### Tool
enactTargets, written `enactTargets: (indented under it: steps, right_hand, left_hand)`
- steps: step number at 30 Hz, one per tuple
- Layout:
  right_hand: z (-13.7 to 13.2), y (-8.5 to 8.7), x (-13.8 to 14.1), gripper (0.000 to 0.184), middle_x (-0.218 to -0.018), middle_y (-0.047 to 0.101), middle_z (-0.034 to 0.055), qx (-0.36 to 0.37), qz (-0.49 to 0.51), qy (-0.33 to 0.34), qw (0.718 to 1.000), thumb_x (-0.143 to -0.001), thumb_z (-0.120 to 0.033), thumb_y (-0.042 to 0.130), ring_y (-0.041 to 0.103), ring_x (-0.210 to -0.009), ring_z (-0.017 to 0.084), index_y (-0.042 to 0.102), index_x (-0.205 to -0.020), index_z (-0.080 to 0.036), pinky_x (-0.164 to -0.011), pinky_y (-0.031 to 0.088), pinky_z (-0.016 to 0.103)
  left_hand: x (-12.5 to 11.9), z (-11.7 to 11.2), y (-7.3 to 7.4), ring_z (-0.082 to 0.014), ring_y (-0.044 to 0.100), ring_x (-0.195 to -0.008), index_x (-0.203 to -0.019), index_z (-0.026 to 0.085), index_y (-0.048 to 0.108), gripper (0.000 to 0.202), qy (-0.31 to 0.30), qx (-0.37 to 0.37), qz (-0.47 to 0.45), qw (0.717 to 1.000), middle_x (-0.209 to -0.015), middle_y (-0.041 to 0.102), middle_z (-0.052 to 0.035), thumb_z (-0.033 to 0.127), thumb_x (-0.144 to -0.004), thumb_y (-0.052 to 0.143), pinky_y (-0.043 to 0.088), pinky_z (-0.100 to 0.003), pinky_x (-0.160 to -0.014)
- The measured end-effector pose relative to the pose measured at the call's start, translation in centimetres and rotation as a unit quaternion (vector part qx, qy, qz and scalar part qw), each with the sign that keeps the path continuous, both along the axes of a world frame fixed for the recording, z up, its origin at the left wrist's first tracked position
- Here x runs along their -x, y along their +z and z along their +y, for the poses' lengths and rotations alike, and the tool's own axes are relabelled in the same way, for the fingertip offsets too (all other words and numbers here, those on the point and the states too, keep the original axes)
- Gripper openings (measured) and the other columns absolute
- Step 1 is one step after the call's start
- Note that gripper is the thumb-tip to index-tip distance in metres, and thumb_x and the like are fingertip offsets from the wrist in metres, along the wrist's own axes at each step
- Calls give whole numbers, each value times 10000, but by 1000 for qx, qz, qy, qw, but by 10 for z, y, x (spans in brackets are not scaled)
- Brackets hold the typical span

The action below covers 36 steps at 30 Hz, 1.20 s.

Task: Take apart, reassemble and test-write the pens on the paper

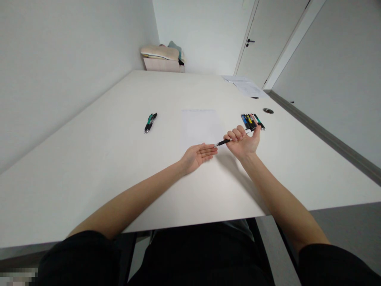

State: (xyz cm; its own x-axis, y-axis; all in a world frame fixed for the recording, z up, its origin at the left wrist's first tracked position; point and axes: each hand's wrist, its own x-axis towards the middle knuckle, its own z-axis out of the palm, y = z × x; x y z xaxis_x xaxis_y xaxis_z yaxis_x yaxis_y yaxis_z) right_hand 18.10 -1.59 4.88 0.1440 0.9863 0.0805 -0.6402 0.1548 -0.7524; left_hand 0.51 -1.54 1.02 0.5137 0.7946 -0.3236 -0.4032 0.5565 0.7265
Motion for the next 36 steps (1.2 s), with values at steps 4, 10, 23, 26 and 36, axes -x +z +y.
enactTargets:
  steps: [4, 10, 23, 26, 36]
  right_hand:
    - [-2, 4, 5, 605, -489, 265, -53, 6, -20, 19, 1000, -672, -829, 360, 331, -481, 128, 296, -552, -239, -574, 418, 333]
    - [-3, 4, 18, 339, -651, 477, -53, 16, -43, 66, 997, -639, -487, 690, 510, -645, 120, 463, -683, -239, -703, 458, 305]
    - [-10, -24, 38, 345, -626, 510, -79, -56, -324, -31, 944, -658, -326, 703, 514, -614, 92, 592, -973, -240, -641, 448, 257]
    - [-4, -19, 34, 427, -648, 578, -80, -43, -282, -49, 957, -593, -339, 751, 544, -598, 97, 519, -940, -251, -651, 473, 270]
    - [84, -22, -82, 190, -772, 700, 75, 94, -758, -159, 626, -699, -200, 648, 642, -836, 199, 677, -874, -133, -830, 457, 328]
  left_hand:
    - [-1, -2, 0, -191, 673, -876, -888, 88, 687, 213, 2, -26, 0, 1000, -918, 711, -142, 191, -872, 502, 495, -303, -817]
    - [-2, -5, -2, -125, 660, -716, -807, 89, 661, 83, 0, -54, 31, 998, -794, 710, -92, 148, -824, 605, 484, -249, -731]
    - [-1, 0, -11, -105, 646, -706, -793, 96, 649, 55, 39, -38, -8, 998, -766, 699, -70, 141, -815, 627, 481, -254, -787]
    - [-1, -1, -8, -126, 653, -721, -861, 97, 637, 83, 25, -46, -8, 999, -774, 698, -84, 169, -835, 605, 488, -259, -753]
    - [2, -3, -7, -136, 618, -638, -948, 108, 598, 186, -19, -78, -17, 997, -702, 671, -74, 229, -809, 622, 480, -270, -677]
